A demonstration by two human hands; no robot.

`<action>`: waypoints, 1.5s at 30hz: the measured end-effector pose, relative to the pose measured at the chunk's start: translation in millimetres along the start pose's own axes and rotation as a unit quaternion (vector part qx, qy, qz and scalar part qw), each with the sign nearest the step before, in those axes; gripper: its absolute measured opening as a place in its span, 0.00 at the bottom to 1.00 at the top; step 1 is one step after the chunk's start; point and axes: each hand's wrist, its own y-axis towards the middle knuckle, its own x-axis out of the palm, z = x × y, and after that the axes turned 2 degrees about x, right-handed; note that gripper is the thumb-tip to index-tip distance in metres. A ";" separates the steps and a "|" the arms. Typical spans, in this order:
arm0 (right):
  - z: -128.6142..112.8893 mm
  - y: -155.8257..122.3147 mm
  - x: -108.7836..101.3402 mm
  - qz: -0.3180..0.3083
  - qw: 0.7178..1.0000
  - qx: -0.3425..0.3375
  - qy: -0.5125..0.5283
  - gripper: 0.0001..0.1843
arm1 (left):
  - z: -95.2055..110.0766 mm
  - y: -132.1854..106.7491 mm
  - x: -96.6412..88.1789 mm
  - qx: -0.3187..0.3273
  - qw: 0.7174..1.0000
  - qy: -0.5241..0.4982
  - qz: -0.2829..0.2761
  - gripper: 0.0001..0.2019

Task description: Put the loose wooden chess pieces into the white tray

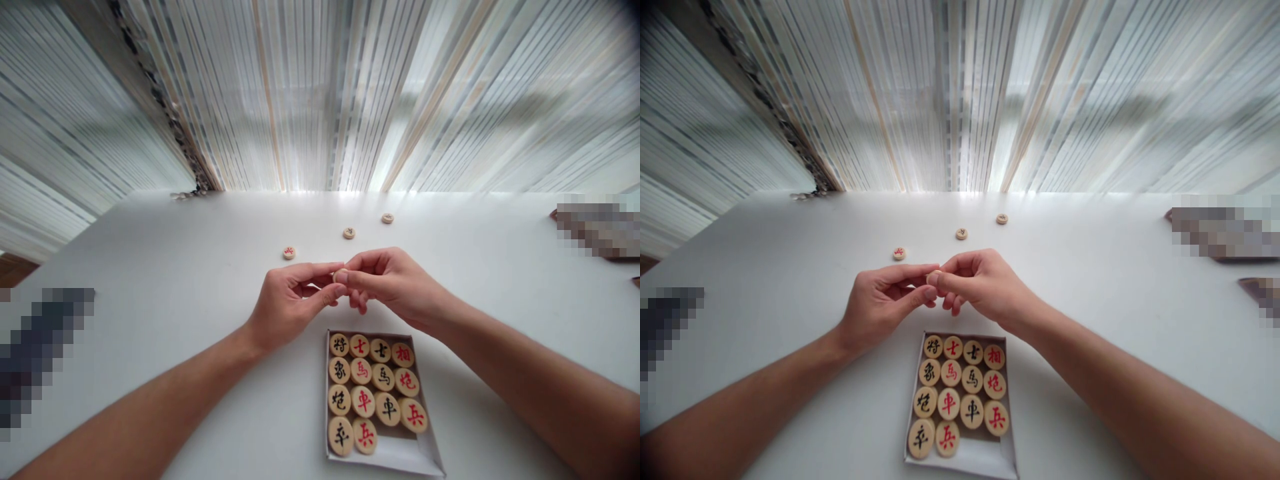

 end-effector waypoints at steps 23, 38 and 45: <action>-1.8 -1.9 1.9 0.016 0.998 -0.050 -0.032 0.20 | 8.1 8.5 -1.3 -0.055 0.996 -0.068 0.032 0.12; 0.9 -0.3 -1.2 0.034 0.995 -0.072 -0.058 0.21 | -2.6 5.8 -0.8 0.017 0.998 -0.023 0.059 0.09; 9.5 -0.3 -3.5 0.078 0.979 -0.157 -0.108 0.22 | -0.7 8.3 -2.9 -0.058 0.992 -0.095 0.058 0.12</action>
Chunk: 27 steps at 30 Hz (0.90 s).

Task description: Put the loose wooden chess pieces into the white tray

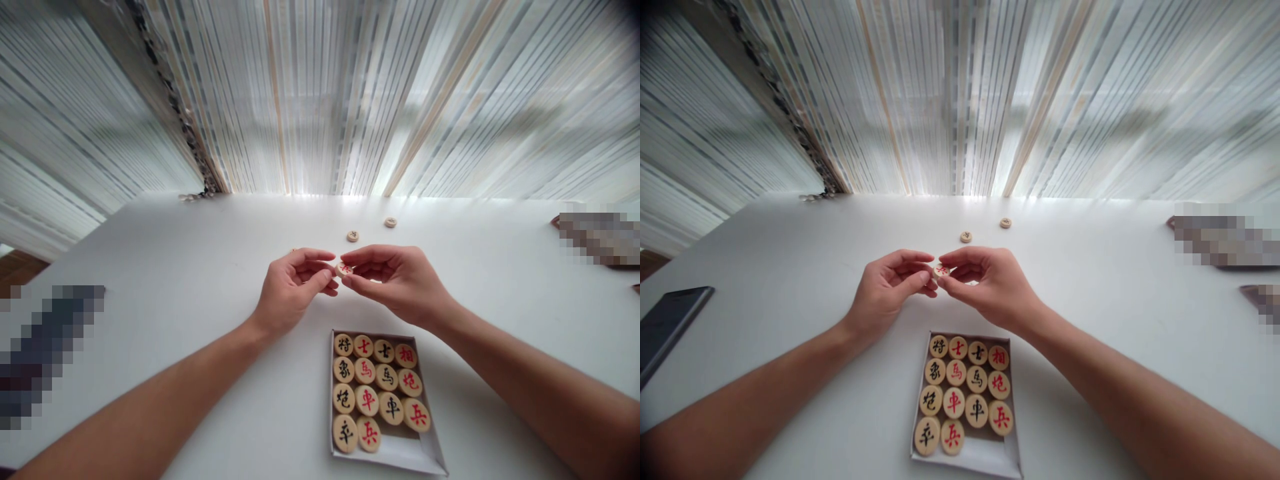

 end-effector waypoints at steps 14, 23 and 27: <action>9.3 -2.7 -0.2 -0.007 0.953 -0.214 -0.215 0.10 | -2.3 1.9 -2.4 -0.073 0.997 -0.034 -0.012 0.19; -2.0 -6.0 0.1 -0.001 0.865 -0.311 -0.394 0.06 | -0.7 -0.1 -1.7 -0.073 0.997 -0.024 -0.008 0.20; -11.0 -8.1 1.3 -0.011 0.859 -0.297 -0.417 0.05 | -0.4 0.1 -1.5 -0.061 0.997 -0.031 -0.021 0.16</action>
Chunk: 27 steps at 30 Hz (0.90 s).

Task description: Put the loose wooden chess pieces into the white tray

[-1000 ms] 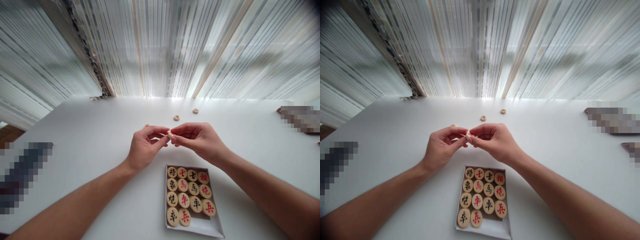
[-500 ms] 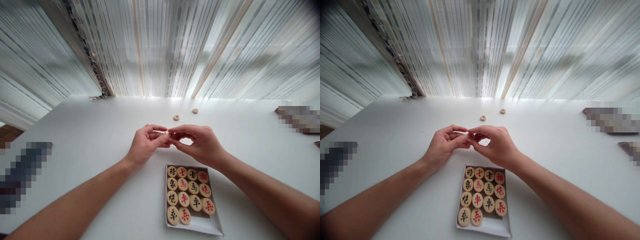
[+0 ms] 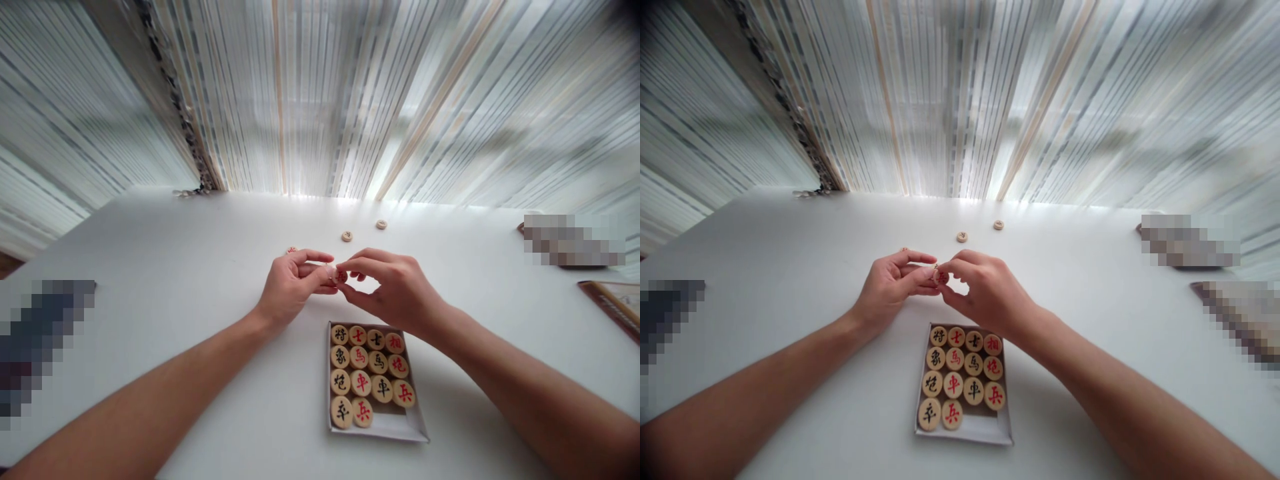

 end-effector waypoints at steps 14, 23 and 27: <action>-42.6 -41.7 -51.7 -0.029 0.988 0.140 0.054 0.02 | 0.4 5.4 -2.2 0.003 1.000 0.004 0.020 0.13; -79.7 -77.2 -56.4 -0.090 0.979 0.153 0.097 0.04 | 0.2 6.1 -2.1 0.007 1.000 0.009 0.019 0.12; -85.8 -83.0 -49.0 -0.102 0.982 0.129 0.096 0.04 | 0.6 6.3 -2.2 0.009 1.000 0.012 0.017 0.12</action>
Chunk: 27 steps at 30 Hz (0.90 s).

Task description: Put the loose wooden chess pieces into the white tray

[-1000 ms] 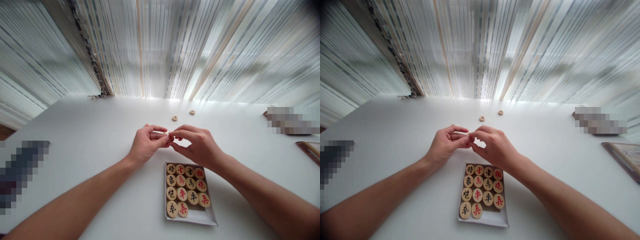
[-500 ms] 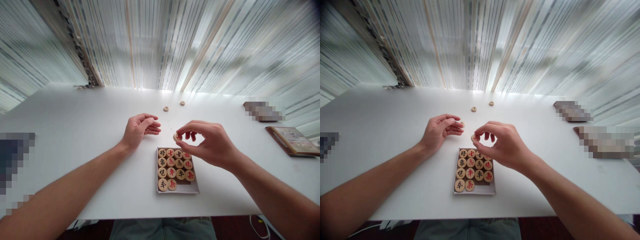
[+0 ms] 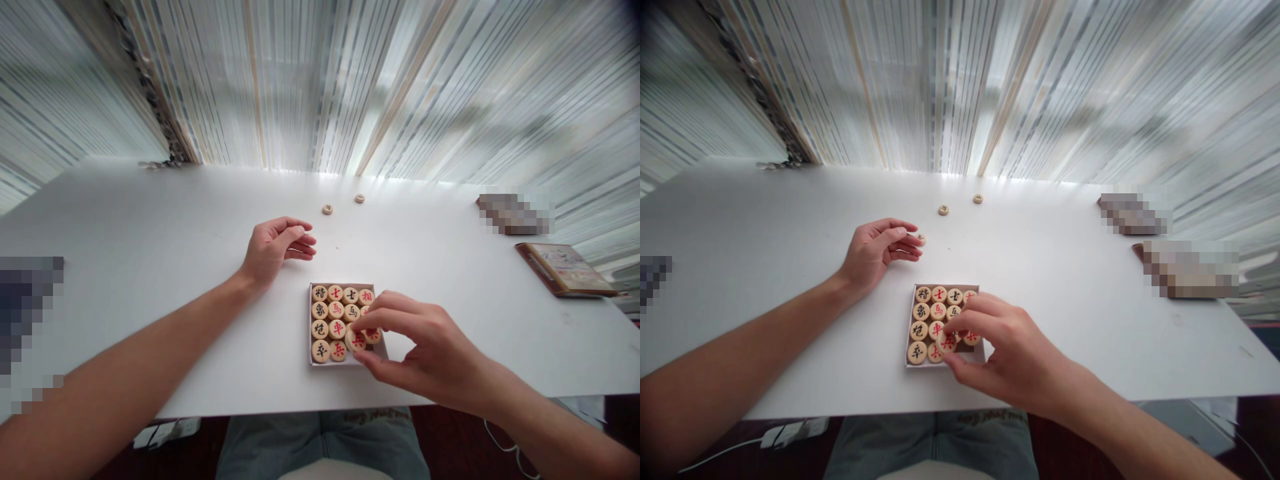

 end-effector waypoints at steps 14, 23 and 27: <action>6.0 -7.2 23.4 -0.022 1.000 -0.018 -0.004 0.03 | -0.1 -0.5 1.1 0.000 1.000 0.003 -0.002 0.12; 7.4 -11.6 23.4 -0.026 0.999 -0.020 0.004 0.03 | -0.1 -0.5 1.1 0.000 1.000 0.007 -0.002 0.12; 7.6 -11.9 22.9 -0.011 1.000 -0.023 0.006 0.04 | -0.2 -0.7 1.1 0.002 1.000 0.008 -0.002 0.11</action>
